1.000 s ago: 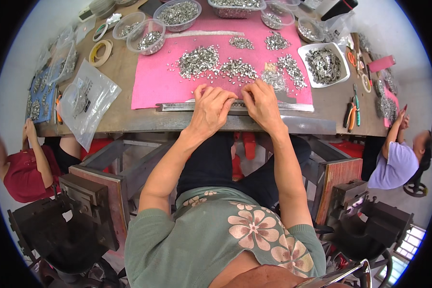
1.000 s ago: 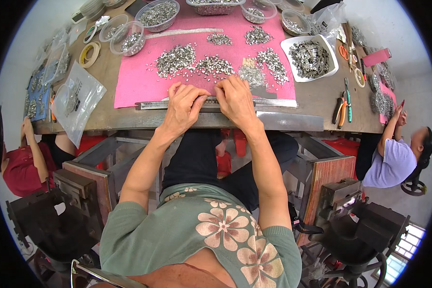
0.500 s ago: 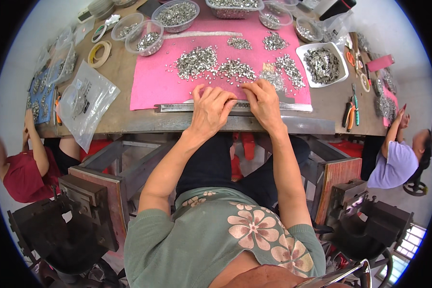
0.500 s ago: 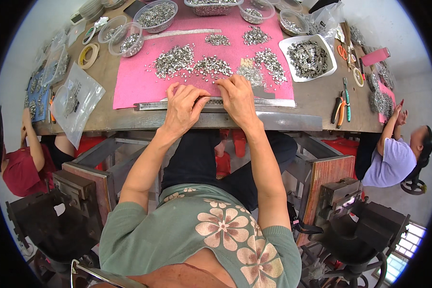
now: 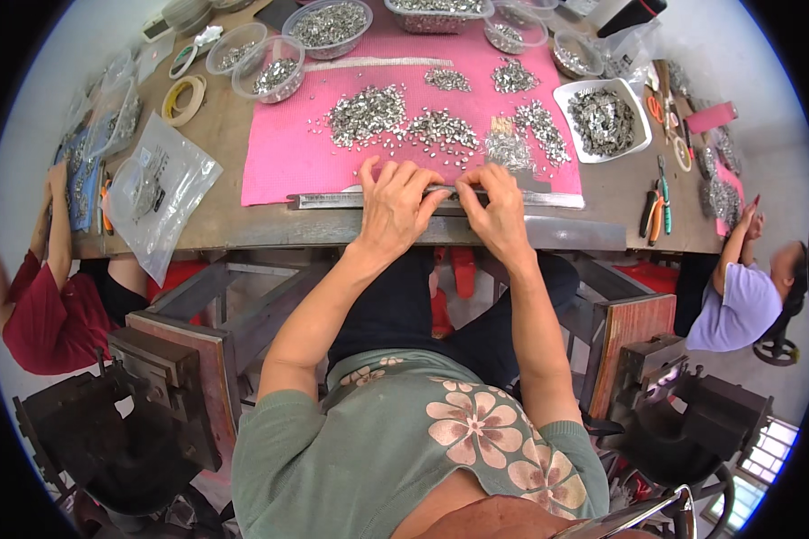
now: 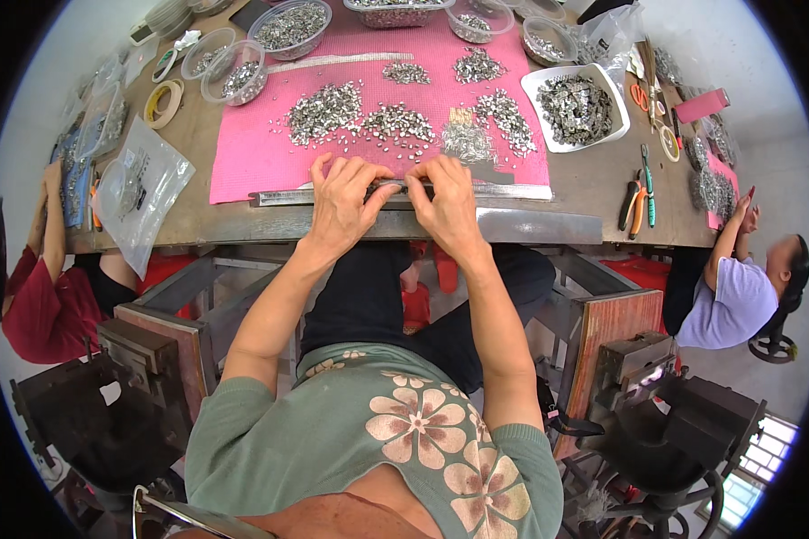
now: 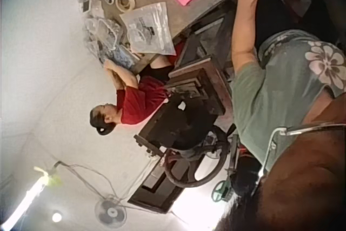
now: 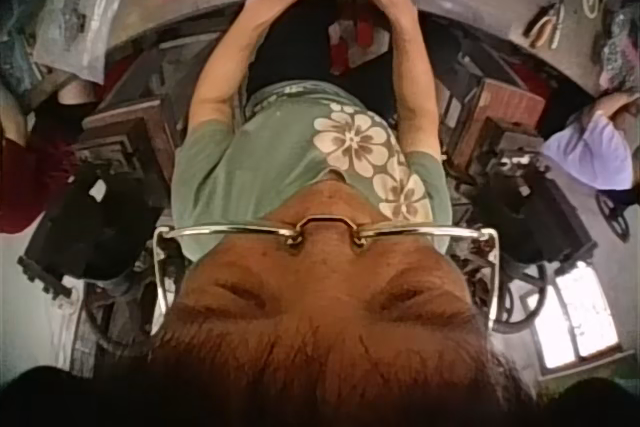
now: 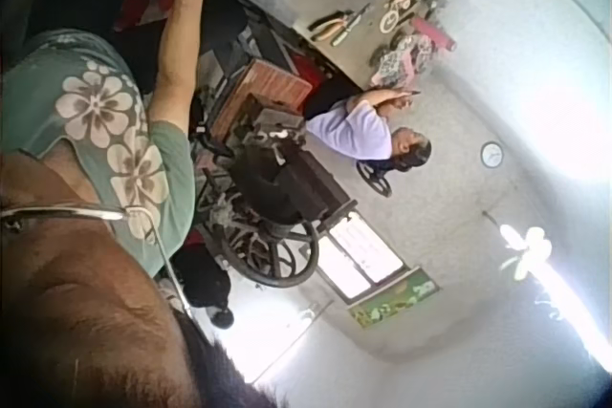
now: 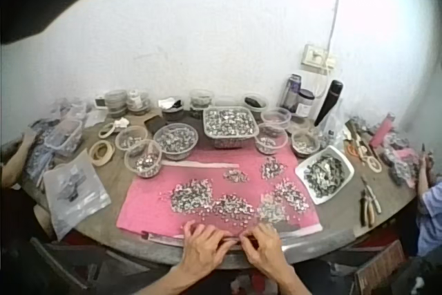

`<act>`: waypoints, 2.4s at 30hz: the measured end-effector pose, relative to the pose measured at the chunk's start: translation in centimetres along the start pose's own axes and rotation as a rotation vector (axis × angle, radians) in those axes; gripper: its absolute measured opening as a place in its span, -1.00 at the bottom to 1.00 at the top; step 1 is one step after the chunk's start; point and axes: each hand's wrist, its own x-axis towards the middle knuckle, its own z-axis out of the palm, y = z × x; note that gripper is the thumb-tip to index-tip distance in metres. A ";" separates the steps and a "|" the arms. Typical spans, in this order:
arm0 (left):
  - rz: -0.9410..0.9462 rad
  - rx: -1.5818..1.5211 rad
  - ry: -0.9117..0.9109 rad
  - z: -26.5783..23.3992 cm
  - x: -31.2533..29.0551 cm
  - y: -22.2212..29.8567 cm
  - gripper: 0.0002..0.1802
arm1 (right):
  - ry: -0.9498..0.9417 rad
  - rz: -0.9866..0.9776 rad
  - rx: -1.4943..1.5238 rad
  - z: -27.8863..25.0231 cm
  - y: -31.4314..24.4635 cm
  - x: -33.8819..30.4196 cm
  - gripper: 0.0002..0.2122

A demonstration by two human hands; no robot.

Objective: Assembling small metal components by placing them into a specialized metal fixture.

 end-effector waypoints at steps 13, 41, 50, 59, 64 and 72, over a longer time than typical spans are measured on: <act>-0.027 0.079 -0.017 1.4 2.9 -1.1 -0.91 | 0.067 0.000 -0.092 0.7 1.8 1.0 -0.92; 0.036 -0.070 -0.102 0.1 1.4 0.8 -0.91 | -0.018 0.072 -0.100 -0.5 2.5 1.4 -0.91; 0.056 -0.039 -0.112 0.5 0.9 1.2 -0.86 | 0.005 -0.010 -0.170 -0.5 2.4 1.2 -0.92; 0.091 -0.087 -0.047 1.5 0.5 1.6 -0.88 | -0.026 -0.007 -0.046 -2.5 0.8 -0.9 -0.94; 0.098 -0.064 -0.013 1.7 0.4 1.8 -0.87 | -0.065 0.034 0.001 -2.3 1.7 -0.2 -0.95; 0.089 -0.044 0.000 2.2 0.6 2.1 -0.88 | 0.025 -0.021 -0.226 0.6 3.9 2.4 -0.96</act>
